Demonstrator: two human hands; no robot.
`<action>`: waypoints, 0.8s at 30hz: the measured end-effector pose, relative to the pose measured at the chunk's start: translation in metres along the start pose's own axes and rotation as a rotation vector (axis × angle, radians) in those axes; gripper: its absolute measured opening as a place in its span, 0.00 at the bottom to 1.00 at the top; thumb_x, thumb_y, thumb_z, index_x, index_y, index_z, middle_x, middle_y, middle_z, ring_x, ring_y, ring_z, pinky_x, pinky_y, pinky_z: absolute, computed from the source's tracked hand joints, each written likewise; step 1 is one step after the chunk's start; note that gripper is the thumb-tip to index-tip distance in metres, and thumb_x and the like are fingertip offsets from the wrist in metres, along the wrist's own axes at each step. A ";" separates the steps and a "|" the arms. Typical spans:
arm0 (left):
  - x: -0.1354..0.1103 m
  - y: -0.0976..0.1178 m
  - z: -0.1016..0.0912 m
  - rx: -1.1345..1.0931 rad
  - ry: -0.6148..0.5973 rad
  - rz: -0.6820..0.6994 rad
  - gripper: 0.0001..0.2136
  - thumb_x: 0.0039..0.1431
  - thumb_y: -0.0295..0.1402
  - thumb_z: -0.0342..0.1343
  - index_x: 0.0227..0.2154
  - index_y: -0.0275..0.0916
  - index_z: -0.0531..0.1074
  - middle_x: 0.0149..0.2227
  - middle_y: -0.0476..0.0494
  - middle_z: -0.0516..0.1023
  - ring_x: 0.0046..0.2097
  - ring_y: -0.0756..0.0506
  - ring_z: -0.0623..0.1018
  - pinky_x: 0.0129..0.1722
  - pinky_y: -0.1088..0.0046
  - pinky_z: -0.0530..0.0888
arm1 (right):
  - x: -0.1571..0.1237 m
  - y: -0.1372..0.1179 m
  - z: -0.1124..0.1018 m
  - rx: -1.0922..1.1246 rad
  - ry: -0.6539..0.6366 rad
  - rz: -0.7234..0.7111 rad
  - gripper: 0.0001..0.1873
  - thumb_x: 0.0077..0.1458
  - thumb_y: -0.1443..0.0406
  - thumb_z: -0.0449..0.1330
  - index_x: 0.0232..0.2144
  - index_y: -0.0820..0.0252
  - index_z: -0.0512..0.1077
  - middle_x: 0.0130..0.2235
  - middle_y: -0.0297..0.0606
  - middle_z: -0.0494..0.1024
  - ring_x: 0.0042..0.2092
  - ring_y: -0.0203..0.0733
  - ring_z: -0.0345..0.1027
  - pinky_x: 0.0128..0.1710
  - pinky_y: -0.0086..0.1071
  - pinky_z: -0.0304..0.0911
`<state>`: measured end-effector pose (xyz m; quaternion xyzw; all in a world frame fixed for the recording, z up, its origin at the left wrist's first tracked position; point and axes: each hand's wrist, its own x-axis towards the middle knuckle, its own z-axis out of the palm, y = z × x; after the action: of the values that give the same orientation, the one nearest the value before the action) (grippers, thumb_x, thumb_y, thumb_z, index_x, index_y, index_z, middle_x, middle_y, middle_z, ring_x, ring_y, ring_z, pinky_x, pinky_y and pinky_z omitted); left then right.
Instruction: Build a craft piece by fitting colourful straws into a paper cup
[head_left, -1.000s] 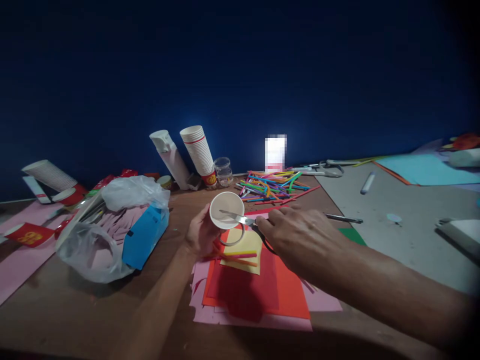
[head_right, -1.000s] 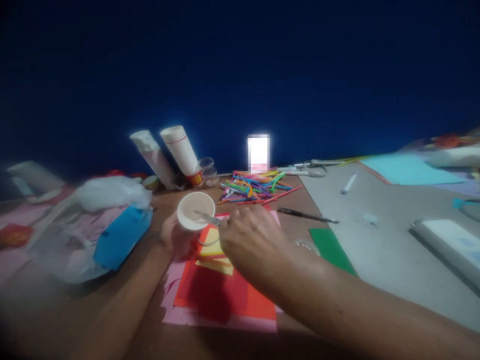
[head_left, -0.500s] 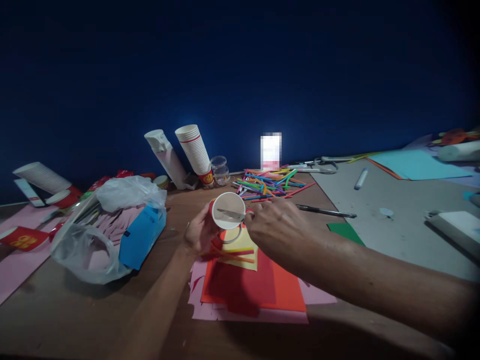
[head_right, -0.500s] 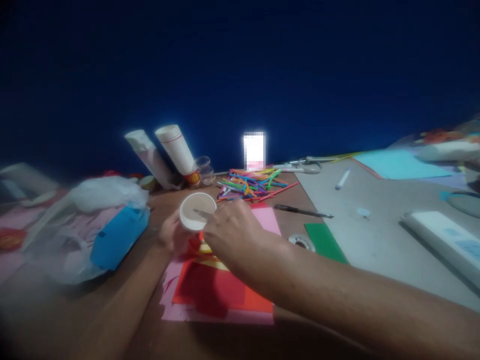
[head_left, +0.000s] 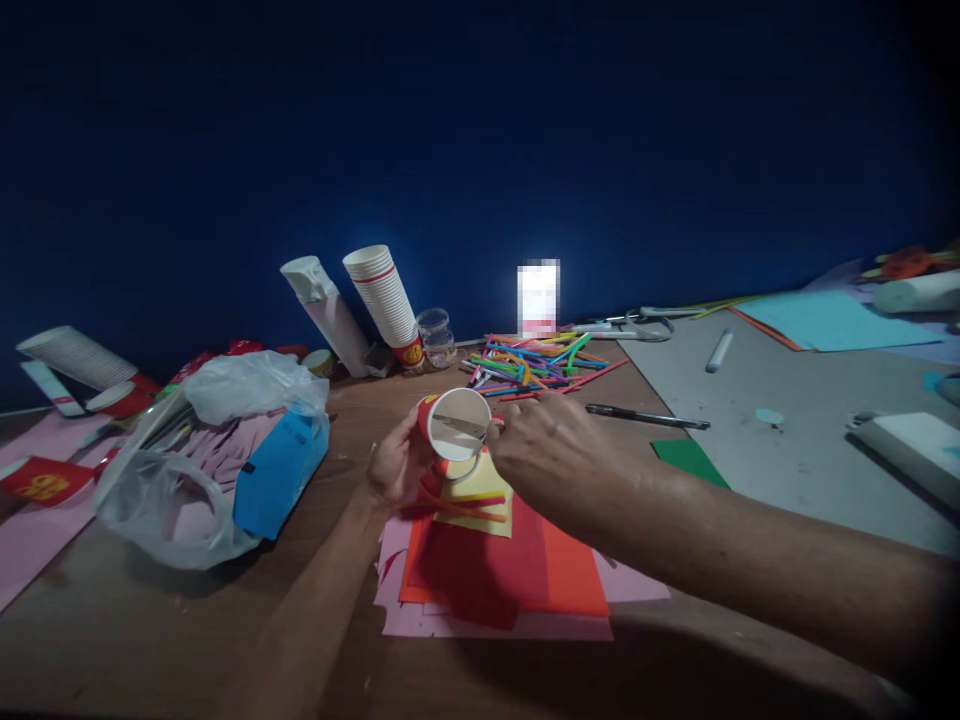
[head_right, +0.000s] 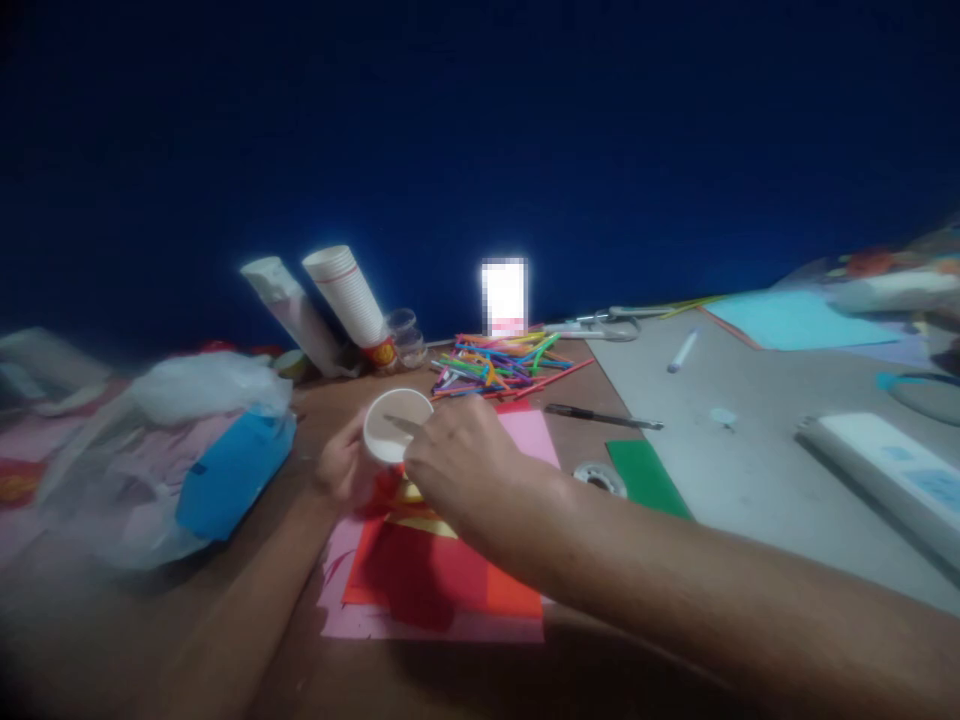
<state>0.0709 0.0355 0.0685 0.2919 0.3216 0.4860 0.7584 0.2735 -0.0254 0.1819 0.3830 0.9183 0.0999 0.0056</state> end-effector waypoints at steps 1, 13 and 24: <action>0.000 -0.001 0.001 0.006 -0.010 0.005 0.17 0.60 0.35 0.45 0.48 0.33 0.66 0.43 0.39 0.76 0.47 0.42 0.74 0.46 0.64 0.71 | 0.000 0.000 0.001 0.002 0.002 0.001 0.06 0.51 0.71 0.55 0.26 0.65 0.72 0.26 0.45 0.74 0.29 0.39 0.66 0.26 0.28 0.53; 0.003 -0.009 0.011 0.138 0.139 0.366 0.11 0.53 0.35 0.56 0.38 0.35 0.72 0.35 0.44 0.78 0.37 0.46 0.77 0.39 0.71 0.73 | 0.004 -0.001 0.024 0.087 0.012 0.152 0.11 0.56 0.72 0.48 0.36 0.68 0.69 0.29 0.46 0.75 0.29 0.37 0.68 0.27 0.27 0.54; 0.013 -0.007 0.000 0.286 0.278 0.565 0.12 0.49 0.40 0.58 0.32 0.35 0.71 0.27 0.49 0.76 0.28 0.51 0.74 0.29 0.78 0.70 | 0.014 -0.016 0.036 0.296 -0.004 0.313 0.11 0.53 0.71 0.48 0.36 0.63 0.68 0.28 0.42 0.74 0.27 0.39 0.67 0.23 0.29 0.46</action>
<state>0.0787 0.0445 0.0601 0.4037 0.3932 0.6619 0.4943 0.2553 -0.0204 0.1448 0.5179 0.8522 -0.0371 -0.0643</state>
